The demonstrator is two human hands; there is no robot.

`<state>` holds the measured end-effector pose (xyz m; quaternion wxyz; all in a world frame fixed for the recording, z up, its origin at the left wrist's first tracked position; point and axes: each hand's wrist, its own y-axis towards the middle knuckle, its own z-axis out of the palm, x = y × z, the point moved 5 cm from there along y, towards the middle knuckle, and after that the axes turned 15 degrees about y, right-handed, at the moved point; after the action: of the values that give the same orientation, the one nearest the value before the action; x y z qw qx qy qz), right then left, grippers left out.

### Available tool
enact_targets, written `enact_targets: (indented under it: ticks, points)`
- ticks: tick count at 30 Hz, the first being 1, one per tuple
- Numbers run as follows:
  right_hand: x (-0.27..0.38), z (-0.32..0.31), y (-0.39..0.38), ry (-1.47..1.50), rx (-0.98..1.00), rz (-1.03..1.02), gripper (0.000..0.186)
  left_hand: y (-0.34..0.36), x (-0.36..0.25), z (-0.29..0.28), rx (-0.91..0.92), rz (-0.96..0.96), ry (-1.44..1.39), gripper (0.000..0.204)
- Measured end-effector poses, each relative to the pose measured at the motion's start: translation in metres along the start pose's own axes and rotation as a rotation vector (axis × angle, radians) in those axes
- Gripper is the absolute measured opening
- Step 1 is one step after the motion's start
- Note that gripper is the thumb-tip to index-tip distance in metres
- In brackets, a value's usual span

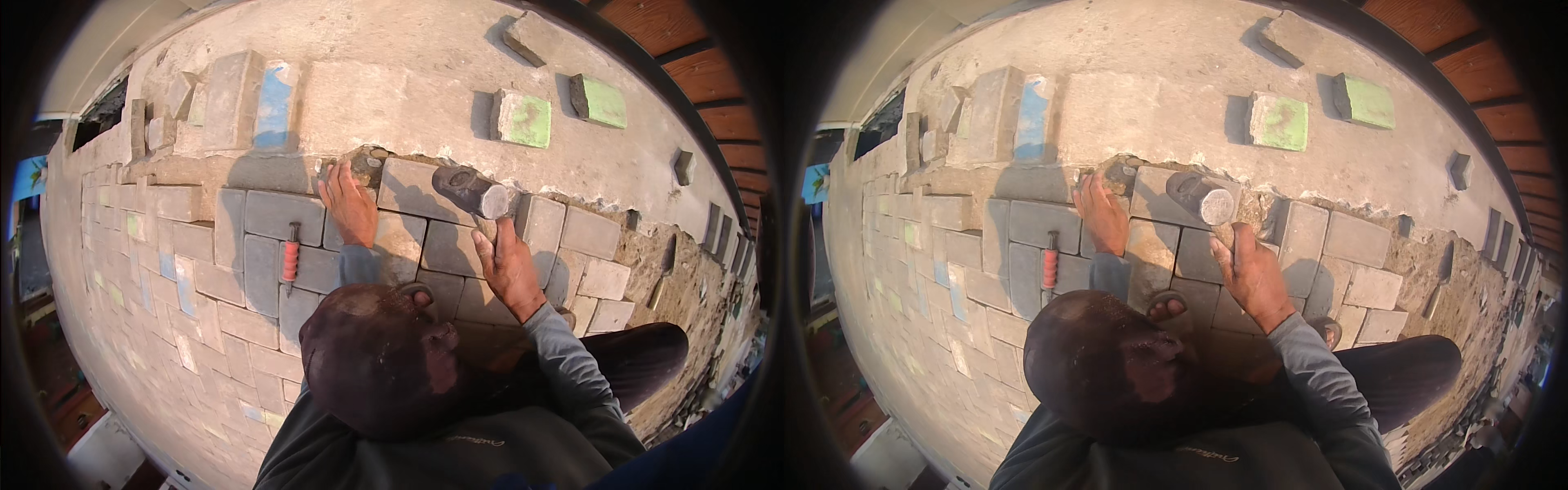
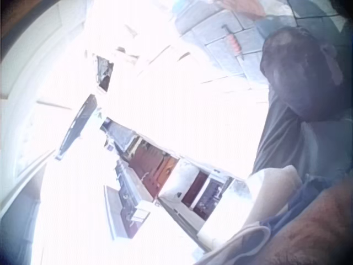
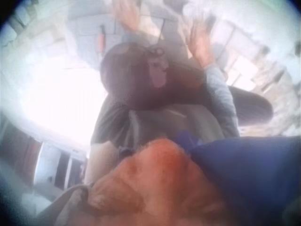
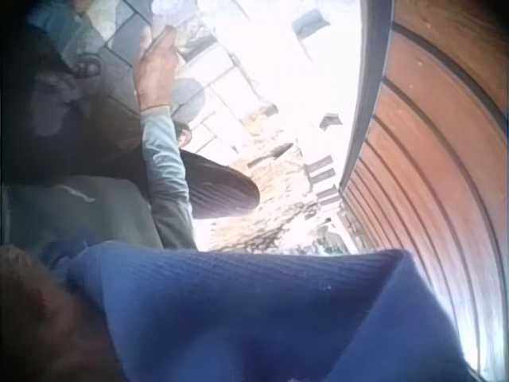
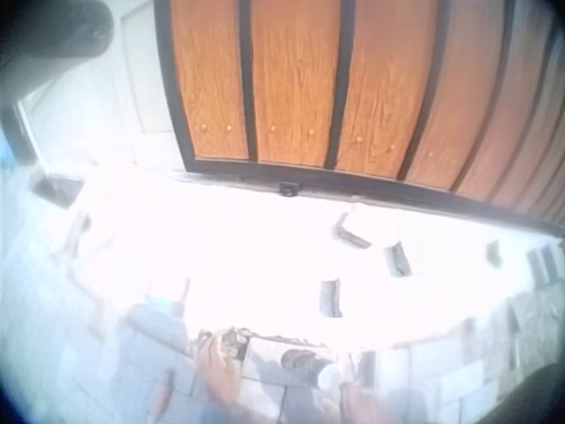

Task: The person uses a hammer and chisel to break and adjust paving stones on a partially completed patio. They repeatedly position stones, tap them into place, and remove excess material to fit the pattern.

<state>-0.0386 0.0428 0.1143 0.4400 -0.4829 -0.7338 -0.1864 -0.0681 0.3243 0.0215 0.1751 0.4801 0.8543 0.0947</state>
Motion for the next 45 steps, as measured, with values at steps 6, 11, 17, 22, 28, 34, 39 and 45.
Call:
enact_targets:
  ticks: [6,11,17,22,28,34,39,45]
  points:
    - [-0.038,0.054,0.014,-0.139,0.32,0.137,0.034,-0.016,0.01,0.012,0.004,0.053,-0.122,0.041]
    - [-0.017,0.031,0.015,0.104,0.181,0.136,0.038,-0.022,0.015,0.021,-0.036,-0.019,-0.119,0.042]
    - [-0.015,0.052,0.025,-0.039,0.177,0.054,0.038,-0.01,0.014,0.015,-0.044,-0.191,-0.402,0.04]
    - [-0.051,0.045,-0.001,0.289,0.206,0.265,0.043,0.004,-0.03,0.022,0.25,-0.007,-0.048,0.043]
    - [-0.093,-0.01,-0.039,1.053,-0.267,0.8,0.036,-0.002,-0.058,0.036,0.409,0.047,0.165,0.055]
    - [-0.104,0.029,-0.028,1.338,-0.001,0.915,0.034,-0.002,-0.055,0.033,0.287,0.048,0.127,0.057]
    - [-0.097,0.006,-0.031,0.739,-0.026,0.859,0.032,-0.002,-0.057,0.032,0.263,0.086,0.128,0.053]
    - [-0.023,-0.014,-0.009,0.142,-0.074,0.197,0.028,-0.002,-0.052,0.035,0.285,0.088,0.077,0.05]
